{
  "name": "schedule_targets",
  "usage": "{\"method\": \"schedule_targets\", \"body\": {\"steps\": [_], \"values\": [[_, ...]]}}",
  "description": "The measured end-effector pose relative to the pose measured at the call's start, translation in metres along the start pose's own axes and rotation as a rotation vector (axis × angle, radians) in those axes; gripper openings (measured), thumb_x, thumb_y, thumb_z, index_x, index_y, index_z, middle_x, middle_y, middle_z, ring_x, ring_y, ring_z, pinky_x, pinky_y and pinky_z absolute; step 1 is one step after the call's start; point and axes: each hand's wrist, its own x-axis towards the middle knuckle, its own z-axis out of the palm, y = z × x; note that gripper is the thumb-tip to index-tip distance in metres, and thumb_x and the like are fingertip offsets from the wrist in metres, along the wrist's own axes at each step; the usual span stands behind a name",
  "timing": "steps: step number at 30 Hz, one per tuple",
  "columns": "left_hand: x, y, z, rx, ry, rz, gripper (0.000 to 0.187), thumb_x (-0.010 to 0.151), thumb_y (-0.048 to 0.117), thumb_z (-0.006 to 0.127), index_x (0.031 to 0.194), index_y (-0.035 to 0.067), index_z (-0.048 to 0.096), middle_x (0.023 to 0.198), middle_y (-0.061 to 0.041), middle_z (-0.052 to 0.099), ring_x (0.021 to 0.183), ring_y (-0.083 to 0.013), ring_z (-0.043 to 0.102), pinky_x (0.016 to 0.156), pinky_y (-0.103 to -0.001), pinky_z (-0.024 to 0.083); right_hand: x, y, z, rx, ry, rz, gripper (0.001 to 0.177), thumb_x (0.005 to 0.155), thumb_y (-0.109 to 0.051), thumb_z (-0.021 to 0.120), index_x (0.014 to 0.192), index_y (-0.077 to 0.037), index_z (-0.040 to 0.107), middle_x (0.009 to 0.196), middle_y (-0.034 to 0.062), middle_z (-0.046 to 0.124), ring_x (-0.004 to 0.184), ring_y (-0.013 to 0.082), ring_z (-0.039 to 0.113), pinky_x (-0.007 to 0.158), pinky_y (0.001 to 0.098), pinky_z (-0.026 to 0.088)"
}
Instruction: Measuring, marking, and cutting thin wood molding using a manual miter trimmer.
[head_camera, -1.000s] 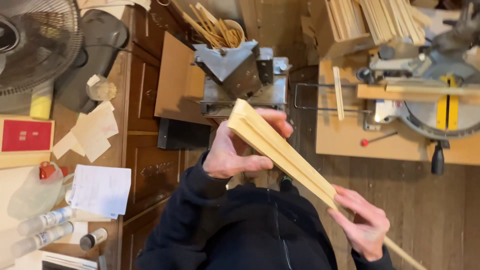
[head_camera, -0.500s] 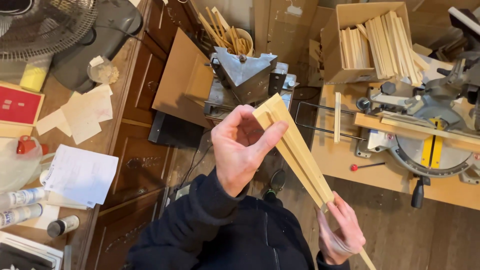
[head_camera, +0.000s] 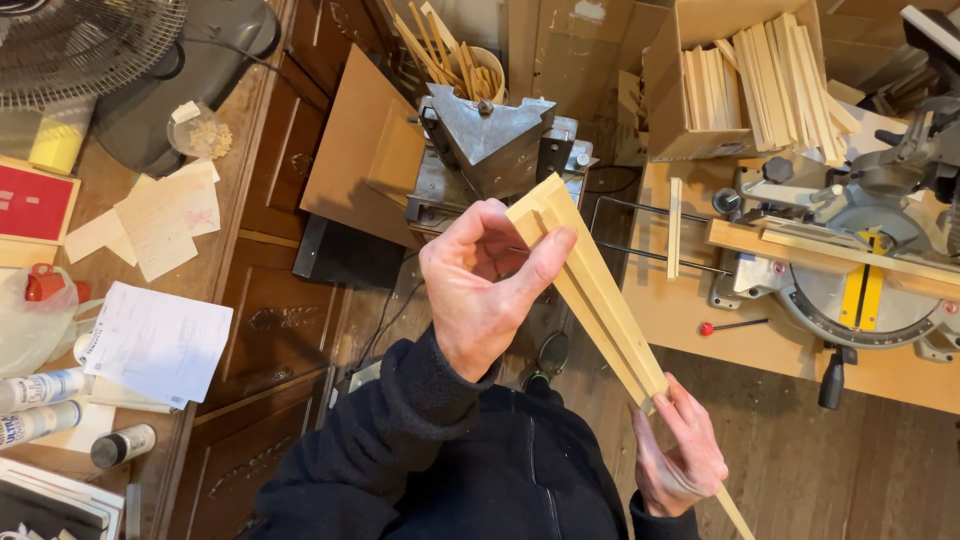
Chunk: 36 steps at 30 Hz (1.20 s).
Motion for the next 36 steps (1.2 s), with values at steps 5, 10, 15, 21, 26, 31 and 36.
{"method": "schedule_targets", "body": {"steps": [5,10,15,21,26,31,36], "values": [[0.001,-0.005,-0.002,-0.037,-0.008,0.007,0.014,0.095,-0.001,0.077,0.098,0.001,0.063,0.097,-0.007,0.075,0.088,-0.0091,0.072,0.081,-0.025,0.061,0.003,-0.004,0.0,0.009,-0.016,0.009,0.039,0.076,0.01,0.082,0.113,0.004,0.07,0.121,0.0264,0.07,0.114,0.0327,0.071,0.101,0.0387,0.058],[0.003,-0.004,-0.003,-0.03,0.011,-0.022,0.014,0.094,-0.001,0.076,0.097,0.002,0.062,0.095,-0.005,0.075,0.086,-0.0083,0.072,0.079,-0.024,0.061,0.005,-0.002,-0.001,0.021,-0.027,0.032,0.038,0.077,0.01,0.082,0.113,0.004,0.07,0.122,0.0265,0.071,0.113,0.0328,0.072,0.101,0.0383,0.057],[0.003,-0.006,-0.009,0.086,0.013,0.02,0.017,0.098,-0.001,0.078,0.103,0.001,0.062,0.094,-0.003,0.072,0.081,-0.0073,0.067,0.074,-0.021,0.054,0.01,-0.002,-0.006,0.01,-0.075,0.016,0.038,0.076,0.009,0.082,0.113,0.005,0.07,0.121,0.0274,0.07,0.114,0.0351,0.072,0.1,0.0395,0.058],[0.008,-0.007,-0.004,-0.255,-0.478,-0.139,0.069,0.084,0.007,0.09,0.141,0.01,0.051,0.133,-0.005,0.06,0.125,-0.0141,0.061,0.111,-0.03,0.051,0.015,0.004,-0.012,0.026,-0.088,0.029,0.037,0.075,0.007,0.082,0.111,0.003,0.071,0.119,0.0247,0.072,0.113,0.0368,0.072,0.099,0.0409,0.059],[-0.019,-0.097,-0.001,0.035,-0.968,-0.33,0.068,0.086,0.004,0.084,0.146,0.001,0.052,0.147,-0.01,0.056,0.137,-0.0197,0.055,0.117,-0.035,0.047,0.022,0.01,-0.026,0.108,-0.181,0.092,0.037,0.076,0.003,0.084,0.111,0.001,0.072,0.122,0.0221,0.072,0.114,0.0347,0.073,0.097,0.0394,0.059],[-0.048,-0.145,0.002,-0.03,-0.996,-0.632,0.051,0.095,0.003,0.078,0.142,-0.001,0.059,0.144,-0.012,0.06,0.134,-0.0208,0.06,0.115,-0.035,0.051,0.014,0.027,-0.036,0.278,-0.266,0.254,0.044,0.077,0.001,0.084,0.119,0.001,0.069,0.121,0.0174,0.074,0.113,0.0282,0.074,0.099,0.0371,0.058],[-0.057,-0.153,0.009,0.18,-0.936,-0.37,0.045,0.093,0.001,0.078,0.135,-0.002,0.063,0.142,-0.012,0.065,0.133,-0.0224,0.061,0.114,-0.035,0.049,0.024,0.03,-0.043,0.432,-0.326,0.51,0.061,0.079,-0.005,0.087,0.133,-0.001,0.059,0.126,0.0153,0.072,0.119,0.0228,0.072,0.104,0.0353,0.058]]}}
